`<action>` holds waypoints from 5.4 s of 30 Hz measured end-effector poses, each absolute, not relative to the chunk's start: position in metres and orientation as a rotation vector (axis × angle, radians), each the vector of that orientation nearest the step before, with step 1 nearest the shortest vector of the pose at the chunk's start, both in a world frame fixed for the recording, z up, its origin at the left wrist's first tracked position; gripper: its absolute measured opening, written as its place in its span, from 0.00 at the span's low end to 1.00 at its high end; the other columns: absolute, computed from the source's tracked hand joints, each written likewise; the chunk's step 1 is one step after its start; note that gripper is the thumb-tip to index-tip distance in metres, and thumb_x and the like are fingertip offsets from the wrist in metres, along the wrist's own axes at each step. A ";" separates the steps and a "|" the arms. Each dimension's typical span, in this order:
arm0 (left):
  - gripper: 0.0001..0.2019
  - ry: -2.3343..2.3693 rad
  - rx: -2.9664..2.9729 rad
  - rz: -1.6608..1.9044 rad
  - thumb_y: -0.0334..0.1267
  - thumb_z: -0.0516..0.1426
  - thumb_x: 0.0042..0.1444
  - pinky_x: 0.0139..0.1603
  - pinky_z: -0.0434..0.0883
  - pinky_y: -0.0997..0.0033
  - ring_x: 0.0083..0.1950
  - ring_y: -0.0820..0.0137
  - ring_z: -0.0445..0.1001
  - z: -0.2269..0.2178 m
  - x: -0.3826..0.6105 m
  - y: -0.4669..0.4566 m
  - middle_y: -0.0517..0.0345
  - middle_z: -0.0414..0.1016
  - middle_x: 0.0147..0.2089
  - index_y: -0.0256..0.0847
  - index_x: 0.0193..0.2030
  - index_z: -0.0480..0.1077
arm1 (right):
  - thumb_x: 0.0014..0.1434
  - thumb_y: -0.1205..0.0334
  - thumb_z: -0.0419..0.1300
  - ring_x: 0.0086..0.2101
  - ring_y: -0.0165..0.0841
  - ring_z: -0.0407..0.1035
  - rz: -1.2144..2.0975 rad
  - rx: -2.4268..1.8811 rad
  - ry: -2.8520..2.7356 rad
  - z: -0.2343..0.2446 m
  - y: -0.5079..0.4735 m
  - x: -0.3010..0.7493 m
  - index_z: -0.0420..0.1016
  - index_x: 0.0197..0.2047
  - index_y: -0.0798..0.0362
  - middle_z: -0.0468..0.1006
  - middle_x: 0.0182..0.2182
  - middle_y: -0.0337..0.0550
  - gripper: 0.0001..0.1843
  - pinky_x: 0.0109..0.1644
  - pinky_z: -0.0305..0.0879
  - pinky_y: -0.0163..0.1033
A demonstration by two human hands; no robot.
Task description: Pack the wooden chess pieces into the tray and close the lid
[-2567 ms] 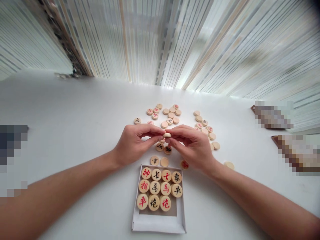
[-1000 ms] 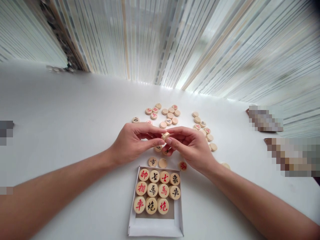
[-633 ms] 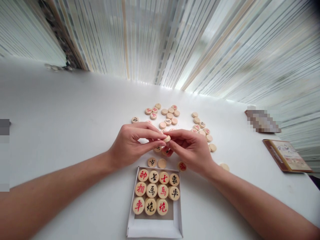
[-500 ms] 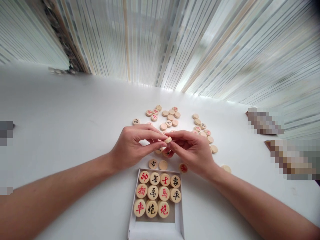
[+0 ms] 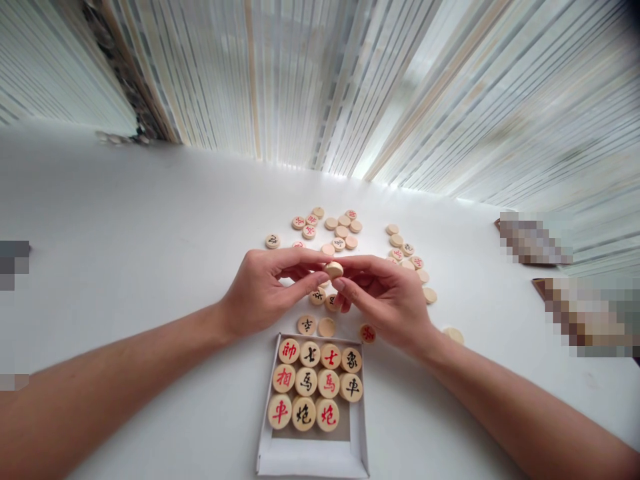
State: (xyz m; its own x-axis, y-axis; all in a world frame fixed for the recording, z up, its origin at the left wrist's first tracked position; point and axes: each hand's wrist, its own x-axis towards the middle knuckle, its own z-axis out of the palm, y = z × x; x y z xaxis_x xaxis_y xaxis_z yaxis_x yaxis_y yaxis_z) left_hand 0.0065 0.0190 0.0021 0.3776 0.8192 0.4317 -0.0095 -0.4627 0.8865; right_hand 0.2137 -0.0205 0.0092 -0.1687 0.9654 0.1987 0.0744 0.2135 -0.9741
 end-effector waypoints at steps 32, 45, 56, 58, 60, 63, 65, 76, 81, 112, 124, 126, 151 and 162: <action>0.16 0.650 1.738 1.020 0.30 0.70 0.58 0.44 0.87 0.73 0.39 0.64 0.89 0.002 0.005 0.019 0.53 0.89 0.42 0.39 0.53 0.84 | 0.53 0.56 0.80 0.27 0.31 0.80 1.444 -1.048 -1.298 0.011 -0.017 0.212 0.80 0.39 0.54 0.85 0.29 0.41 0.18 0.33 0.80 0.35; 0.13 0.669 1.686 1.052 0.31 0.68 0.62 0.48 0.85 0.73 0.43 0.67 0.88 -0.004 0.005 0.022 0.53 0.88 0.47 0.39 0.53 0.84 | 0.61 0.59 0.75 0.26 0.32 0.82 1.423 -1.004 -1.294 0.013 -0.018 0.212 0.80 0.41 0.54 0.86 0.28 0.41 0.11 0.31 0.82 0.33; 0.08 0.700 1.846 1.178 0.32 0.70 0.59 0.39 0.81 0.79 0.39 0.72 0.84 0.003 0.005 0.024 0.54 0.87 0.40 0.38 0.46 0.86 | 0.66 0.62 0.69 0.29 0.31 0.81 1.167 -1.073 -1.571 0.005 -0.018 0.216 0.84 0.44 0.54 0.87 0.32 0.43 0.05 0.34 0.80 0.33; 0.09 0.703 1.814 1.168 0.32 0.70 0.59 0.41 0.82 0.78 0.40 0.71 0.85 0.001 0.005 0.023 0.53 0.87 0.41 0.38 0.47 0.85 | 0.66 0.61 0.69 0.29 0.31 0.81 1.172 -1.074 -1.569 0.004 -0.018 0.217 0.84 0.45 0.53 0.87 0.32 0.43 0.06 0.34 0.81 0.34; 0.10 0.709 1.739 1.150 0.33 0.70 0.59 0.43 0.83 0.75 0.41 0.69 0.86 0.000 0.006 0.022 0.52 0.88 0.43 0.37 0.49 0.85 | 0.66 0.61 0.69 0.30 0.31 0.82 1.174 -1.080 -1.557 0.004 -0.018 0.217 0.84 0.48 0.53 0.87 0.33 0.43 0.08 0.35 0.82 0.35; 0.11 0.737 1.628 1.133 0.34 0.70 0.59 0.44 0.84 0.74 0.42 0.67 0.87 -0.003 0.007 0.023 0.51 0.88 0.44 0.37 0.48 0.85 | 0.65 0.62 0.71 0.32 0.33 0.83 1.130 -1.069 -1.535 0.003 -0.018 0.217 0.81 0.55 0.51 0.88 0.36 0.43 0.15 0.36 0.83 0.37; 0.11 0.745 1.579 1.112 0.34 0.71 0.58 0.42 0.85 0.75 0.40 0.67 0.88 -0.003 0.007 0.023 0.51 0.89 0.43 0.37 0.48 0.85 | 0.65 0.63 0.71 0.33 0.34 0.83 1.087 -1.047 -1.538 0.002 -0.019 0.218 0.81 0.56 0.50 0.88 0.37 0.43 0.17 0.36 0.84 0.38; 0.13 0.746 1.450 1.080 0.31 0.73 0.55 0.38 0.86 0.77 0.37 0.65 0.89 0.000 0.007 0.022 0.54 0.89 0.39 0.41 0.47 0.86 | 0.61 0.61 0.75 0.25 0.31 0.81 1.279 -1.108 -1.299 0.015 -0.016 0.215 0.87 0.47 0.51 0.87 0.28 0.39 0.10 0.29 0.81 0.33; 0.11 0.706 1.468 1.066 0.30 0.71 0.58 0.41 0.86 0.77 0.39 0.66 0.89 0.000 0.007 0.022 0.54 0.89 0.41 0.41 0.48 0.86 | 0.58 0.57 0.77 0.26 0.31 0.82 1.499 -1.097 -1.115 0.018 -0.012 0.214 0.88 0.40 0.52 0.88 0.30 0.43 0.10 0.27 0.79 0.31; 0.15 0.644 1.621 0.925 0.45 0.64 0.66 0.35 0.82 0.71 0.31 0.67 0.84 0.004 0.003 0.022 0.48 0.86 0.34 0.33 0.42 0.83 | 0.67 0.63 0.69 0.31 0.33 0.81 0.368 -0.956 -1.940 0.015 -0.019 0.216 0.85 0.51 0.50 0.85 0.39 0.47 0.10 0.33 0.81 0.37; 0.14 0.590 1.716 0.929 0.42 0.61 0.66 0.33 0.78 0.72 0.30 0.67 0.82 -0.001 0.000 0.023 0.48 0.83 0.29 0.32 0.35 0.80 | 0.70 0.65 0.65 0.31 0.31 0.80 0.237 -0.937 -2.144 0.032 -0.031 0.216 0.82 0.54 0.52 0.84 0.42 0.49 0.11 0.35 0.82 0.38; 0.14 0.568 1.749 0.925 0.41 0.60 0.66 0.33 0.78 0.72 0.31 0.67 0.82 0.001 0.000 0.022 0.49 0.83 0.30 0.33 0.35 0.80 | 0.69 0.63 0.66 0.30 0.31 0.80 0.234 -0.969 -2.152 0.033 -0.035 0.216 0.82 0.52 0.52 0.84 0.41 0.47 0.09 0.34 0.81 0.38; 0.14 0.508 1.849 0.967 0.41 0.56 0.63 0.34 0.74 0.71 0.32 0.69 0.79 0.003 0.001 0.023 0.53 0.81 0.31 0.36 0.34 0.78 | 0.62 0.59 0.72 0.23 0.28 0.69 0.577 -1.392 -2.009 0.055 -0.104 0.223 0.77 0.43 0.50 0.77 0.26 0.34 0.09 0.27 0.67 0.33; 0.13 0.520 1.870 0.983 0.40 0.56 0.62 0.33 0.74 0.72 0.32 0.69 0.80 0.000 0.003 0.025 0.53 0.82 0.34 0.35 0.38 0.80 | 0.66 0.59 0.68 0.21 0.24 0.60 0.766 -1.567 -2.167 0.043 -0.158 0.227 0.77 0.46 0.50 0.71 0.24 0.30 0.08 0.26 0.58 0.30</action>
State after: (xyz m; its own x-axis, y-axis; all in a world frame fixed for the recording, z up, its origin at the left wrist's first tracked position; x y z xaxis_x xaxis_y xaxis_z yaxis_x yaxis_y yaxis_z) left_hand 0.0027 0.0245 0.0002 0.5900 0.6939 0.4129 -0.0499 -0.4791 0.8763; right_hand 0.2268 -0.1581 0.0429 -0.3217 0.9465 -0.0261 0.7526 0.2389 -0.6136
